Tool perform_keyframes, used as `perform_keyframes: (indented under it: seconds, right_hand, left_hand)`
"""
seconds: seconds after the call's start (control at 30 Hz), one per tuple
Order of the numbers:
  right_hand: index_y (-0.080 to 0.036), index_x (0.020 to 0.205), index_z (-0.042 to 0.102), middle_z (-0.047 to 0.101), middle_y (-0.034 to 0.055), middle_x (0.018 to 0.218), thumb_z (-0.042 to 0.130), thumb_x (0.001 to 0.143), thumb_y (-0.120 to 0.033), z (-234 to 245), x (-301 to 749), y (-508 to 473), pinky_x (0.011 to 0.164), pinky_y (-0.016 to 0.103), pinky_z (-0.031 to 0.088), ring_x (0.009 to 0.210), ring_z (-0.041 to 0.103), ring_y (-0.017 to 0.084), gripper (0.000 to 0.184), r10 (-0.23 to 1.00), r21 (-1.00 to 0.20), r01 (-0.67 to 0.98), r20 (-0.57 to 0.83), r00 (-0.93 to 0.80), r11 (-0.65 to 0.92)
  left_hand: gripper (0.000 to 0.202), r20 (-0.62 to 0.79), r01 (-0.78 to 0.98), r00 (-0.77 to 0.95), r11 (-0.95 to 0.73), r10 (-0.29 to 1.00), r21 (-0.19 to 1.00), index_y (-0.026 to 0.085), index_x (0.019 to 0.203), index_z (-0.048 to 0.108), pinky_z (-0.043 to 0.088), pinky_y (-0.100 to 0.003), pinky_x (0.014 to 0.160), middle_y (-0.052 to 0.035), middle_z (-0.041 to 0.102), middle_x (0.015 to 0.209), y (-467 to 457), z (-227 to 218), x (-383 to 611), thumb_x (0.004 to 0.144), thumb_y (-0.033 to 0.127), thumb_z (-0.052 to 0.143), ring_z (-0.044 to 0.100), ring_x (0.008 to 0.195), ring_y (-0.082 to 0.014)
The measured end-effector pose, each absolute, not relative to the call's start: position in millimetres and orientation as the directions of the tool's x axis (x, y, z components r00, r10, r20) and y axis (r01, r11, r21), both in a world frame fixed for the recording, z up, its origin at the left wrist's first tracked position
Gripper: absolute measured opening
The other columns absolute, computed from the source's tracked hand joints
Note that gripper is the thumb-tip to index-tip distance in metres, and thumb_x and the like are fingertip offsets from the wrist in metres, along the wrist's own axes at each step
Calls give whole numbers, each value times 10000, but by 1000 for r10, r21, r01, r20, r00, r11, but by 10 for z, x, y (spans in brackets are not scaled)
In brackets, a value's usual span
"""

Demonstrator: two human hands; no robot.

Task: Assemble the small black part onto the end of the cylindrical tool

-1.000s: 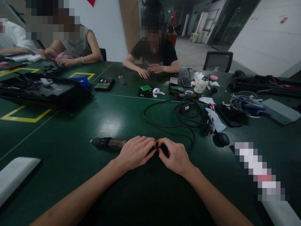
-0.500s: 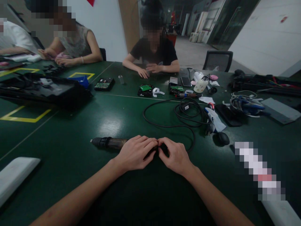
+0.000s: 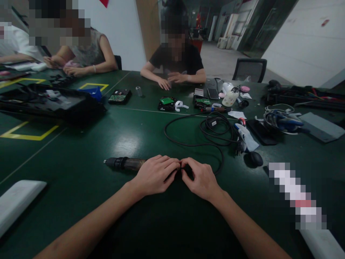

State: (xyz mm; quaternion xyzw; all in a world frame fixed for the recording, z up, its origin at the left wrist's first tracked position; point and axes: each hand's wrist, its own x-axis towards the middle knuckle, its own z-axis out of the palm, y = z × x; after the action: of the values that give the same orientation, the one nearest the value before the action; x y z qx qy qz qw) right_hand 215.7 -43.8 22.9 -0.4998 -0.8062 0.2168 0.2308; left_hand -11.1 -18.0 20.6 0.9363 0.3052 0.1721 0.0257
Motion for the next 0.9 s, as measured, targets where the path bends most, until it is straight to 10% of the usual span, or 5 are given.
perform_keyframes:
  seconds: [0.9]
  right_hand:
    - [-270, 1086, 585, 732, 18, 1117, 593, 983, -238, 216, 2159, -429, 785, 305, 492, 906, 703, 206, 108, 903, -592, 693, 162, -397, 411]
  left_hand:
    - [235, 360, 620, 705, -777, 612, 107, 191, 1111, 628, 495, -367, 833, -53, 719, 1118, -175, 116, -90, 1080, 380, 492, 685, 982, -204]
